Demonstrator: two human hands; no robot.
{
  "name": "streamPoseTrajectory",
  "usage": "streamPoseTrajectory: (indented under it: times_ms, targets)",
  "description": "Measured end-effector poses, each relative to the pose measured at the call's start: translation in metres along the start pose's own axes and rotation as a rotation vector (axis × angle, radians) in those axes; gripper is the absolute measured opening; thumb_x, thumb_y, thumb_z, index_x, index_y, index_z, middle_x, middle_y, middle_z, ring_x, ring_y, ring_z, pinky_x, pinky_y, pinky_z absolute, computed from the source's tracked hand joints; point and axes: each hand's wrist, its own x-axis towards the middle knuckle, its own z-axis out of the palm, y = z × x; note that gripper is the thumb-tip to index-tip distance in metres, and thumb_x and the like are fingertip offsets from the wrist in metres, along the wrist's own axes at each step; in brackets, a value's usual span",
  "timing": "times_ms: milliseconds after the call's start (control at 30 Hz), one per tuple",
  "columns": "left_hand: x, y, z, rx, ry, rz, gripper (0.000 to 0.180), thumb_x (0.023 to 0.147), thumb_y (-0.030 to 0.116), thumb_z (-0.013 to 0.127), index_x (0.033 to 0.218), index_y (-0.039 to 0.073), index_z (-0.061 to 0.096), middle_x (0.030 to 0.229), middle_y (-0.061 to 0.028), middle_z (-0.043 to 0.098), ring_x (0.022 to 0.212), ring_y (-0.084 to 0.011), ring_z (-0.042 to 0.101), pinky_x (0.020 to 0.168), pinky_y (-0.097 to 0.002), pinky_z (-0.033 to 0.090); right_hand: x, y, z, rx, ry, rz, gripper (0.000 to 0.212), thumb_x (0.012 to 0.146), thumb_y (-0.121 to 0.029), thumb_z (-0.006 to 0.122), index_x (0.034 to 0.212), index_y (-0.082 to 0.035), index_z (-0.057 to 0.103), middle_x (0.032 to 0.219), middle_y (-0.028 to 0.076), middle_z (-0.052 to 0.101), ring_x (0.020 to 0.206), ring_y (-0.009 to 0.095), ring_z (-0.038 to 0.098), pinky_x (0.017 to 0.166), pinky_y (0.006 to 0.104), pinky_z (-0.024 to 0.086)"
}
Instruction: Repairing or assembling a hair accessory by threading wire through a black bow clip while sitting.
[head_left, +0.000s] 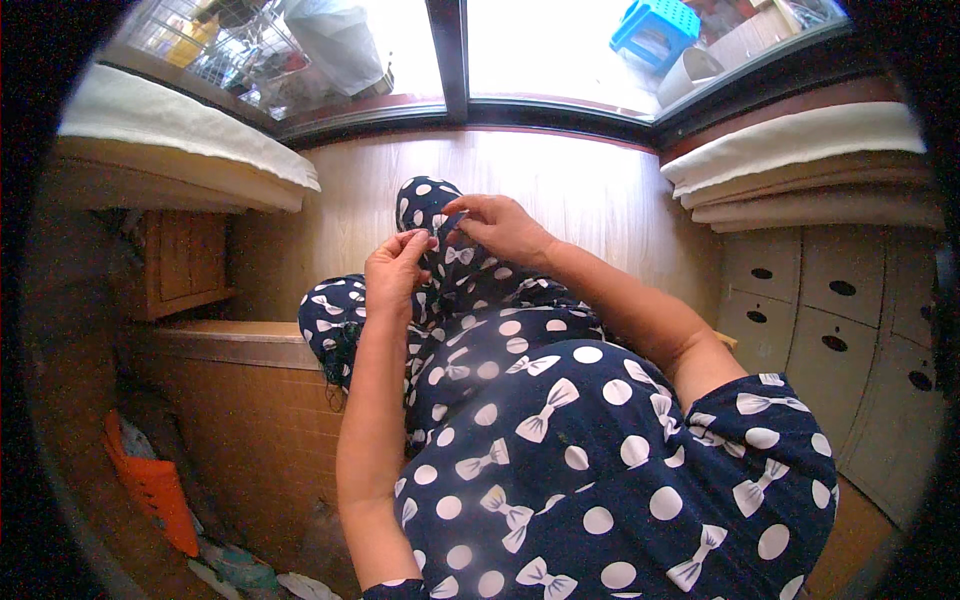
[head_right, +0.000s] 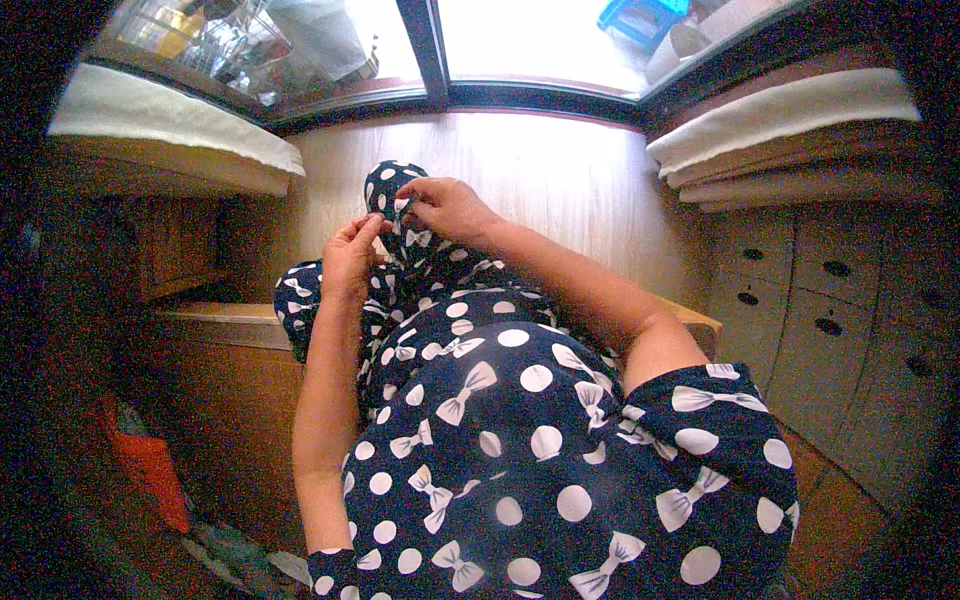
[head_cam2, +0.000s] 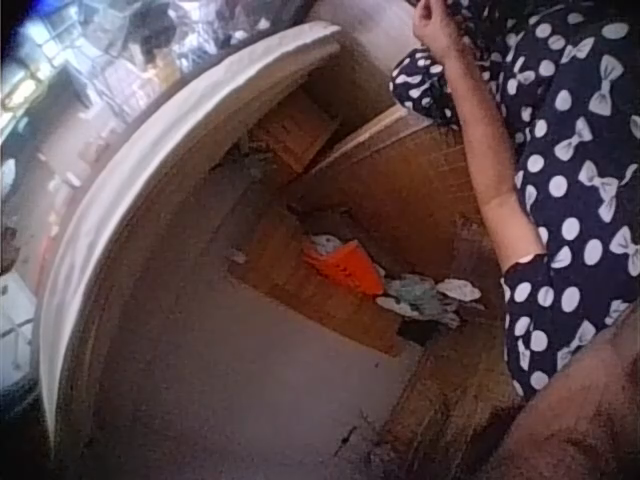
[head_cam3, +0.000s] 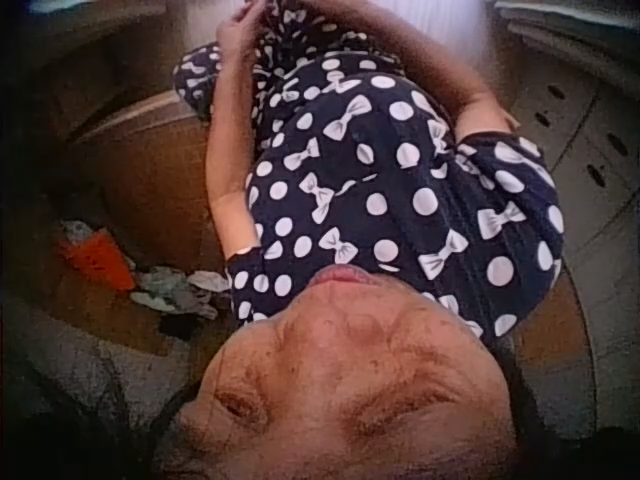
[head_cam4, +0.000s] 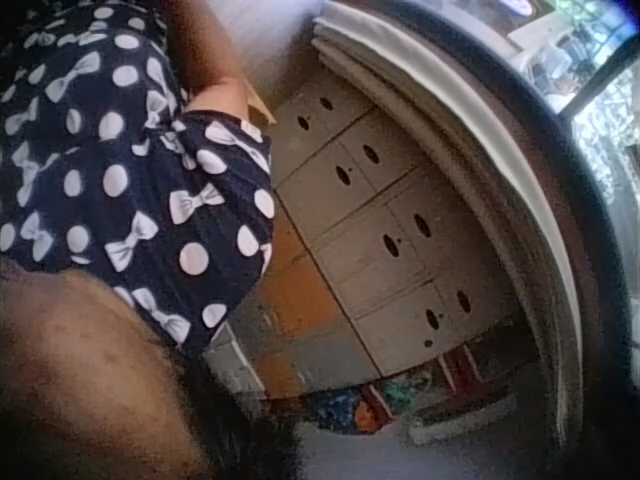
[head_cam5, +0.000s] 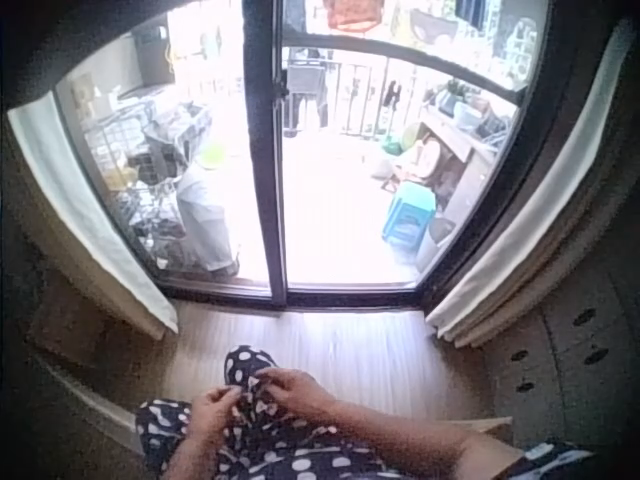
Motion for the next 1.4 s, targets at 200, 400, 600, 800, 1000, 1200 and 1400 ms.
streamPoseTrajectory:
  times_ms: [200,400,600,800,1000,1200,1400]
  targets:
    - [0.001,-0.002,-0.012,0.02,0.015,0.062,0.015,0.089,0.017,0.062,0.099,0.006,0.061,0.091,-0.0066,0.069,0.058,-0.0049,0.054,0.047,-0.0181,0.043,-0.006,0.0,-0.016,0.185,0.169,0.058,0.023,0.087,-0.004,0.053,0.107,0.004,0.061,0.097,0.015,0.067,0.089,0.018,0.066,0.082,0.0263,0.051]
    - [0.0,0.002,-0.017,-0.057,0.03,0.061,0.013,0.09,0.015,0.06,0.101,0.008,0.059,0.094,-0.0099,0.069,0.046,-0.0025,0.042,0.047,-0.018,0.041,0.002,0.014,-0.02,0.164,0.339,0.04,0.022,0.083,-0.003,0.059,0.104,0.004,0.062,0.093,0.012,0.067,0.086,0.017,0.064,0.081,0.0268,0.051]
    - [-0.014,0.012,-0.044,0.151,-0.057,0.165,0.012,0.089,0.012,0.061,0.098,0.005,0.06,0.092,-0.0057,0.069,0.062,-0.0034,0.054,0.05,-0.0168,0.042,0.008,0.011,-0.04,0.221,0.386,-0.012,0.02,0.084,-0.003,0.06,0.103,0.003,0.062,0.092,0.01,0.066,0.086,0.016,0.063,0.082,0.0262,0.05]
    - [-0.037,0.03,-0.07,0.343,-0.314,0.086,0.01,0.085,0.009,0.065,0.093,0.003,0.067,0.096,-0.0052,0.069,0.076,-0.0055,0.059,0.061,-0.0178,0.044,0.028,0.012,-0.056,0.135,0.409,-0.083,0.019,0.085,-0.007,0.061,0.101,0.002,0.062,0.085,0.006,0.064,0.078,0.013,0.06,0.073,0.0252,0.049]
    - [-0.035,0.034,-0.103,0.823,-0.341,0.1,0.021,0.079,0.018,0.072,0.092,0.001,0.072,0.097,-0.0106,0.069,0.089,-0.0148,0.063,0.08,-0.0282,0.048,0.031,0.012,-0.068,0.226,0.353,0.0,0.015,0.086,-0.009,0.061,0.099,-0.001,0.062,0.079,0.003,0.059,0.067,0.01,0.055,0.058,0.0232,0.047]
    - [-0.015,0.005,-0.127,0.559,0.093,0.379,0.034,0.088,0.014,0.062,0.118,-0.001,0.06,0.107,-0.0104,0.067,0.078,-0.0109,0.062,0.067,-0.0218,0.049,0.015,-0.003,-0.081,0.101,0.357,0.057,0.018,0.087,-0.014,0.062,0.1,-0.003,0.063,0.081,0.002,0.058,0.065,0.009,0.054,0.057,0.021,0.046]
    - [-0.01,0.015,-0.12,0.253,0.202,0.38,0.057,0.093,0.014,0.057,0.141,0.0,0.031,0.112,-0.0115,0.065,0.062,-0.0009,0.053,0.045,-0.0151,0.039,0.0,0.018,-0.106,0.138,0.382,0.075,0.019,0.087,-0.009,0.061,0.104,-0.001,0.062,0.083,0.006,0.062,0.063,0.008,0.054,0.057,0.0211,0.046]
